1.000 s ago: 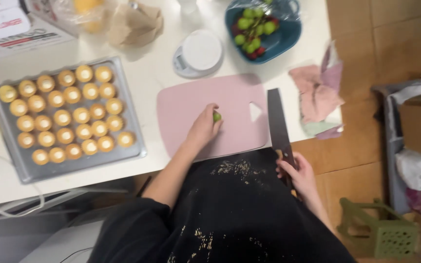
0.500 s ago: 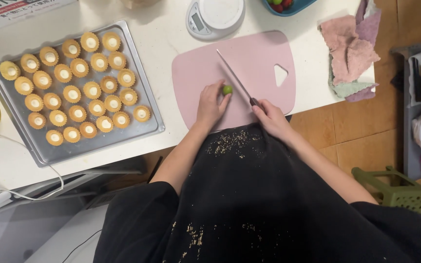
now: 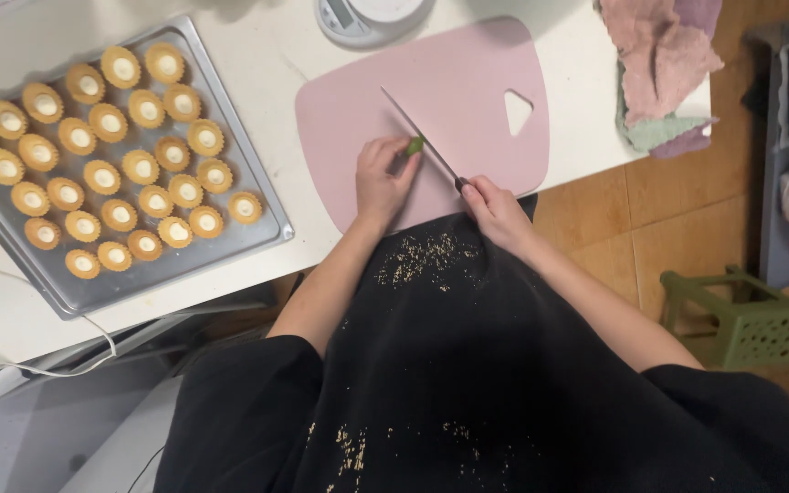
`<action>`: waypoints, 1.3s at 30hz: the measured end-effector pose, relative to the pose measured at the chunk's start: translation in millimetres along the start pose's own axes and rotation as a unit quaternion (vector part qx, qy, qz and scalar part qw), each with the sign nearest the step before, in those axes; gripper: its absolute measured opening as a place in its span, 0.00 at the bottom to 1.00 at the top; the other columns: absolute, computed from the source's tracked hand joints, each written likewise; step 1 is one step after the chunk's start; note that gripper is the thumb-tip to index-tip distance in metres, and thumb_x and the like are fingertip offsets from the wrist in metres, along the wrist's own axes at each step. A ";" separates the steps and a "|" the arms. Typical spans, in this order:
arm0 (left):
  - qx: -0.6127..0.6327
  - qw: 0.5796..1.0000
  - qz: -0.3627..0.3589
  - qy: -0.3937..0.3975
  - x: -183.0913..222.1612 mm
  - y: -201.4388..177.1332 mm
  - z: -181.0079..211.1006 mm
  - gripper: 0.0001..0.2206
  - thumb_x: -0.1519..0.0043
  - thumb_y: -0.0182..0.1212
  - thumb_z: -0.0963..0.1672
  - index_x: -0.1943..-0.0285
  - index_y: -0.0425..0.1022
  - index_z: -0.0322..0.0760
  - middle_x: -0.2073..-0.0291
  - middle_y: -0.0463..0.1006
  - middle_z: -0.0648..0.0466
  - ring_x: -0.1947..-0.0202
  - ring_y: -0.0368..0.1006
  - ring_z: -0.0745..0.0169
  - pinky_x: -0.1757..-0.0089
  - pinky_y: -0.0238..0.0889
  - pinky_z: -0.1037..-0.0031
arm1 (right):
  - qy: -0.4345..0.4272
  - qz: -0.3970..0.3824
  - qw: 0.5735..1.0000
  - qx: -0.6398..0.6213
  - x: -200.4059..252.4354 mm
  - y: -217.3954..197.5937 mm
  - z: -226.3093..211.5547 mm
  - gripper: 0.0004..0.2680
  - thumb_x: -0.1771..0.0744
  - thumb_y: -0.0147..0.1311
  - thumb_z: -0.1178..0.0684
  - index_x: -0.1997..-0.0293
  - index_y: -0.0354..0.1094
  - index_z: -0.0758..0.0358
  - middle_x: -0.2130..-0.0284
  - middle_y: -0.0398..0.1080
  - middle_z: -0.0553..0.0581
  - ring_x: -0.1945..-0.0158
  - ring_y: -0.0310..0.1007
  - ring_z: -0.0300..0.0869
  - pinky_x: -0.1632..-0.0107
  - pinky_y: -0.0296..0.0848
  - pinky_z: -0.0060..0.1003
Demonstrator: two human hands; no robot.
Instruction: The person carries a knife to a counter, retrieves grapes from a bowl, and slices them on a cutting board using the knife.
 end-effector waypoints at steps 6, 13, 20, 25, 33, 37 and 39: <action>0.000 1.000 0.007 0.007 0.2 1.2 -2.1 0.10 0.42 0.72 0.43 0.55 0.79 0.37 0.54 0.80 0.53 0.51 0.75 0.53 0.48 0.67 0.66 | 0.002 -0.006 1.000 -0.007 3.7 3.5 -0.7 0.11 0.27 0.42 0.47 0.52 0.67 0.65 0.80 0.68 0.53 0.75 0.68 0.39 0.67 0.68 0.36; 0.006 1.000 0.016 0.008 -0.1 -0.6 -0.6 0.10 0.43 0.73 0.42 0.54 0.80 0.37 0.55 0.79 0.53 0.53 0.74 0.53 0.50 0.67 0.66 | -0.007 -0.008 1.000 0.010 8.6 3.7 -0.5 0.12 0.27 0.42 0.46 0.51 0.67 0.64 0.80 0.68 0.53 0.75 0.69 0.40 0.67 0.68 0.37; 0.014 0.999 0.032 -0.002 -0.3 -0.9 -4.3 0.10 0.44 0.74 0.42 0.57 0.80 0.35 0.57 0.80 0.52 0.55 0.75 0.53 0.51 0.68 0.67 | -0.022 0.006 0.998 0.060 -3.2 4.2 -16.2 0.14 0.27 0.42 0.44 0.50 0.67 0.65 0.74 0.73 0.64 0.68 0.76 0.53 0.62 0.70 0.44; 0.011 0.999 0.031 -0.001 -0.6 -3.6 -1.9 0.10 0.44 0.74 0.42 0.56 0.81 0.37 0.57 0.80 0.54 0.55 0.75 0.55 0.51 0.69 0.67 | -0.034 -0.005 0.995 0.093 -26.6 4.4 -23.9 0.14 0.27 0.43 0.43 0.49 0.67 0.66 0.72 0.73 0.69 0.65 0.76 0.60 0.60 0.71 0.47; 0.012 0.999 0.038 0.016 -3.7 -7.9 4.0 0.09 0.43 0.74 0.42 0.57 0.80 0.37 0.57 0.81 0.55 0.54 0.76 0.56 0.50 0.69 0.67 | 0.071 -0.033 0.988 -0.130 -6.5 11.3 40.2 0.13 0.26 0.40 0.44 0.53 0.67 0.63 0.78 0.63 0.53 0.76 0.61 0.39 0.72 0.64 0.35; 0.025 0.999 0.045 0.008 -3.0 -12.4 5.0 0.10 0.43 0.72 0.42 0.55 0.80 0.37 0.57 0.81 0.53 0.54 0.76 0.54 0.50 0.69 0.67 | 0.119 -0.042 0.965 -0.230 9.1 -0.2 57.4 0.11 0.26 0.38 0.44 0.58 0.61 0.59 0.79 0.61 0.47 0.80 0.56 0.32 0.77 0.57 0.28; 0.022 0.999 0.043 -0.002 -5.2 -14.4 3.0 0.10 0.43 0.72 0.42 0.54 0.79 0.37 0.57 0.80 0.52 0.54 0.76 0.53 0.50 0.69 0.67 | 0.143 -0.024 0.962 -0.233 12.9 -13.2 59.6 0.11 0.27 0.38 0.44 0.59 0.61 0.59 0.79 0.61 0.49 0.82 0.55 0.33 0.81 0.54 0.30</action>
Point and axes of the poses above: each hand's wrist, its own x-axis away from the middle knuckle, its own y-axis out of the palm, z = x × y, the point moved 9 cm from there along -x, towards the middle knuckle
